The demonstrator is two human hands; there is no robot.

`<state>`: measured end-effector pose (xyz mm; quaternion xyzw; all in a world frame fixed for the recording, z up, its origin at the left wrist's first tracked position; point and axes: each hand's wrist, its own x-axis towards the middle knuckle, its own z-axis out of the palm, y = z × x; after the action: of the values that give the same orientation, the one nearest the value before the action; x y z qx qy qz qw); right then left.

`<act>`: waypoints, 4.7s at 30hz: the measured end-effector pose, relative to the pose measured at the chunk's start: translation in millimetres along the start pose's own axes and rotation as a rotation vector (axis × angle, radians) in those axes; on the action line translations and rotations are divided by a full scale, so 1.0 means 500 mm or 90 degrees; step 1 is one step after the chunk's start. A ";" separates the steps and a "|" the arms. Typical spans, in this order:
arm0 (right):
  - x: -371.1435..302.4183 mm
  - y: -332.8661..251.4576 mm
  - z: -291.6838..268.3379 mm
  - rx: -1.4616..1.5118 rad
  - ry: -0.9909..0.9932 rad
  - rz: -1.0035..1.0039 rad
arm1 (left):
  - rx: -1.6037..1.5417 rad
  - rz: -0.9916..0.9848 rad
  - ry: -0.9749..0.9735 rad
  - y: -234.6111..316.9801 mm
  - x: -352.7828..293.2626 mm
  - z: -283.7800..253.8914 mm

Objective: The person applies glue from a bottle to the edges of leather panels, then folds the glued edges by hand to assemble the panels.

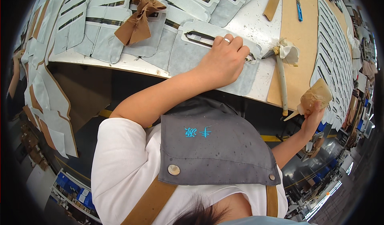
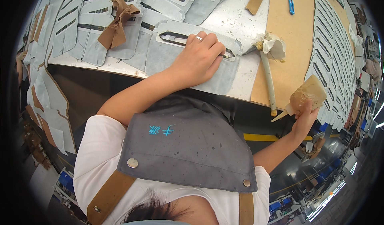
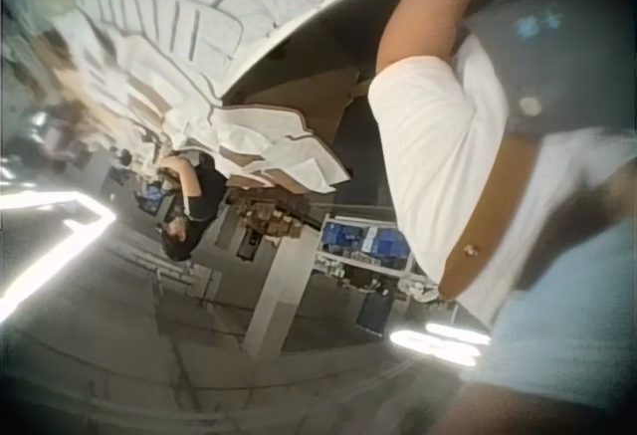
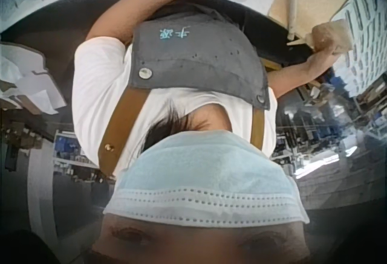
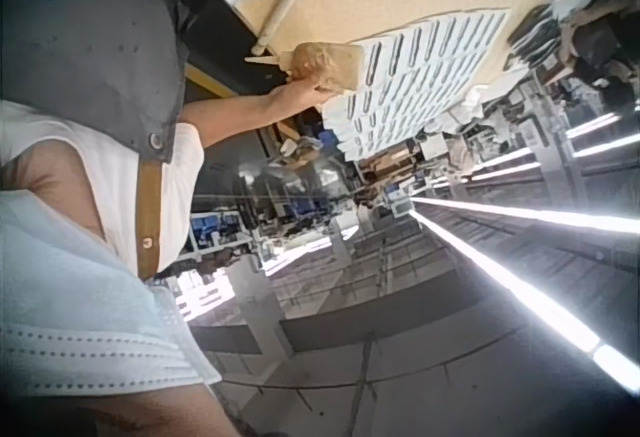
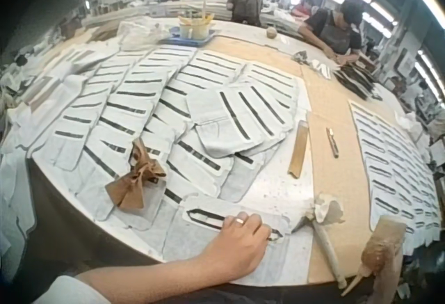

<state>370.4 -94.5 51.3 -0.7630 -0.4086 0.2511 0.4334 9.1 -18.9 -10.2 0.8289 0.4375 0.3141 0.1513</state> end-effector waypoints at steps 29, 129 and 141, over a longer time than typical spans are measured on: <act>-0.100 -0.251 0.480 -0.053 -0.393 -0.763 | -0.329 0.013 0.206 -0.006 -0.026 0.033; 0.217 -0.277 0.688 -0.278 -0.346 -0.301 | -0.115 0.030 -0.004 -0.035 -0.060 -0.123; 0.125 -0.312 0.641 0.040 -0.181 -0.523 | -0.149 0.072 -0.035 -0.004 -0.035 -0.120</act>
<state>104.5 149.3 25.2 -0.4814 -0.7261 0.1726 0.4596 -38.6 -33.6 27.4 0.8373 0.3460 0.3483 0.2407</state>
